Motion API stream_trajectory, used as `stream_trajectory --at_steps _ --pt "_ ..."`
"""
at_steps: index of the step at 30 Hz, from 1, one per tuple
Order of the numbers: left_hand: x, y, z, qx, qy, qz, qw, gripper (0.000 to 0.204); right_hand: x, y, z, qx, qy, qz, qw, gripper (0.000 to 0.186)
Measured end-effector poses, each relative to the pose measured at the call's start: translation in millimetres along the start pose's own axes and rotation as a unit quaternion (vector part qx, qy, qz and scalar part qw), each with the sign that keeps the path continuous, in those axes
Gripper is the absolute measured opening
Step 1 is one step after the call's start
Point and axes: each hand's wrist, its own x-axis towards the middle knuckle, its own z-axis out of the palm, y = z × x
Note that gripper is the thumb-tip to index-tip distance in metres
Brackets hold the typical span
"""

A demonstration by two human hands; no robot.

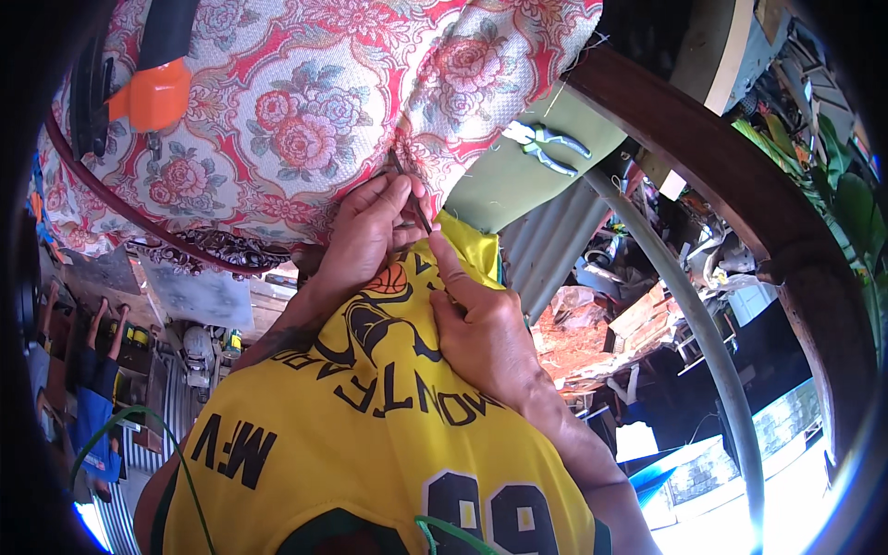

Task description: The person attaches patterned fabric to a wooden chair frame using a pneumatic stapler and cuts excess material with pliers.

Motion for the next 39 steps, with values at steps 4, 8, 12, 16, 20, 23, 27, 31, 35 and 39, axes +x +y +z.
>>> stream_trajectory --at_steps 4,8,12,16,20,23,27,31,35,39 --pt "3 -6 -4 -0.03 -0.042 0.018 0.999 0.024 4 6 -2 0.108 -0.001 -0.007 0.994 0.061" --pt "-1 -3 4 0.005 0.016 0.0 1.0 0.025 5 12 -6 0.172 -0.038 0.001 0.984 0.058" --pt "-3 1 7 0.005 0.035 -0.005 0.999 0.023 14 22 -9 0.155 -0.038 -0.02 0.987 0.057" --pt "-2 -1 7 0.007 0.044 0.001 0.999 0.024 20 23 -18 0.317 -0.096 0.011 0.944 0.055" --pt "-2 -1 8 0.007 0.05 0.015 0.999 0.024 20 38 -7 0.188 -0.056 -0.076 0.978 0.056" --pt "1 -7 9 0.003 0.061 0.026 0.998 0.025 24 46 -8 0.1 -0.022 -0.116 0.988 0.057" --pt "2 -7 5 0.006 0.058 0.035 0.998 0.026 34 41 -39 0.364 -0.191 0.037 0.911 0.059" --pt "3 -7 7 0.005 0.066 0.048 0.997 0.025 39 53 -25 0.36 -0.185 0.026 0.914 0.058" --pt "2 -7 12 0.004 0.071 0.06 0.996 0.025 51 79 -7 0.122 -0.008 -0.316 0.941 0.062" --pt "3 -8 12 0.01 0.068 0.076 0.995 0.025 47 55 -47 0.381 -0.25 0.023 0.89 0.064"
